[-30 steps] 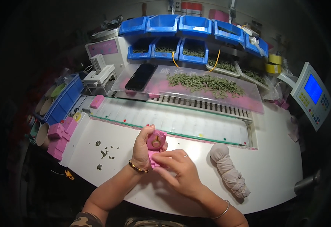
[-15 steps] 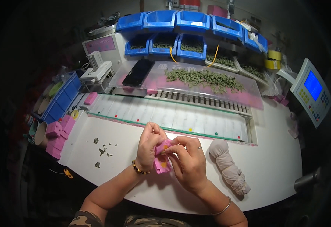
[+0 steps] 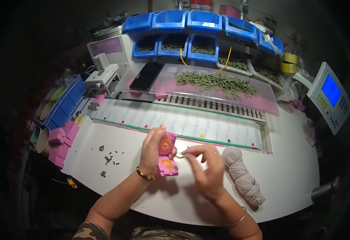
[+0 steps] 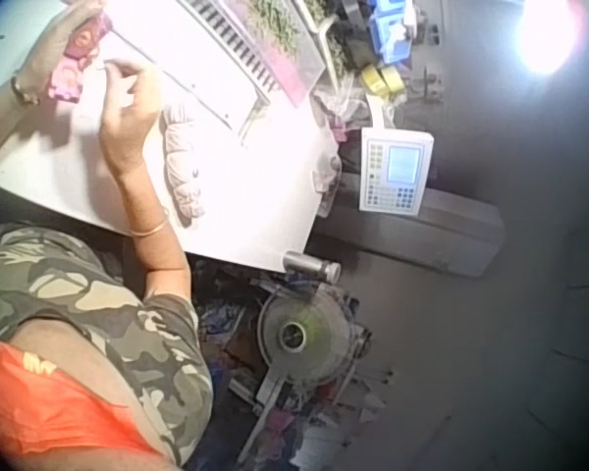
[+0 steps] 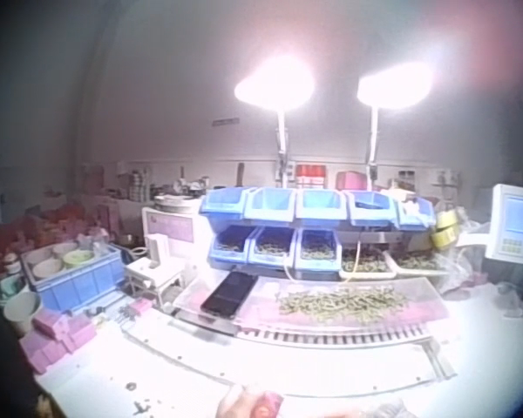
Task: The person assembles small craft items by placing a circular metal piece and a dark stem into a pink mold, then using a white cloth to press down on the assembly before removing the finished item from the mold.
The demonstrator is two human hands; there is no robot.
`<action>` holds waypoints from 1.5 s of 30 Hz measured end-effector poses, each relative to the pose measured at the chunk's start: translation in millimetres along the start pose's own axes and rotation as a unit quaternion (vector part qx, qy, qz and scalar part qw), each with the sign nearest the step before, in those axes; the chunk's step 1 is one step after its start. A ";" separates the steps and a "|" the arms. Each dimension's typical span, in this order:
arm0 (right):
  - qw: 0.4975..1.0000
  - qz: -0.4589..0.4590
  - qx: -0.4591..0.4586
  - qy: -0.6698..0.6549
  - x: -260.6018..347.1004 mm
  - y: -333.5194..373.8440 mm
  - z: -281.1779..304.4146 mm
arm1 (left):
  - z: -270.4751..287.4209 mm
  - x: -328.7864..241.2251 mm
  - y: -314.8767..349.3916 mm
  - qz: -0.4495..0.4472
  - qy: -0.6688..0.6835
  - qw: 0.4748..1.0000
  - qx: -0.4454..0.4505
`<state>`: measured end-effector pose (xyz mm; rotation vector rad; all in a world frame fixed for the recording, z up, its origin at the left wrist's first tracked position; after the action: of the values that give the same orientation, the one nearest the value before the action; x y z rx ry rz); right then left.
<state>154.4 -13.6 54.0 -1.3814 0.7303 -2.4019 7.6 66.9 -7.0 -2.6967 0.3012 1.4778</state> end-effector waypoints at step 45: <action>0.844 -0.366 0.077 -0.386 -62.9 8.6 9.0 | -42.8 -21.2 36.2 -0.470 -0.437 0.753 0.147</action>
<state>193.9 6.1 7.5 -2.6186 -0.2553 -1.9058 24.9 28.5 35.8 -1.2305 -0.6969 1.7951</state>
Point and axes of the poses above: each hand's wrist, its own y-axis away from the middle knuckle, its own z-axis out of the back of the hand, x = y × z, the point moved 5 cm from there along -y, towards the middle knuckle
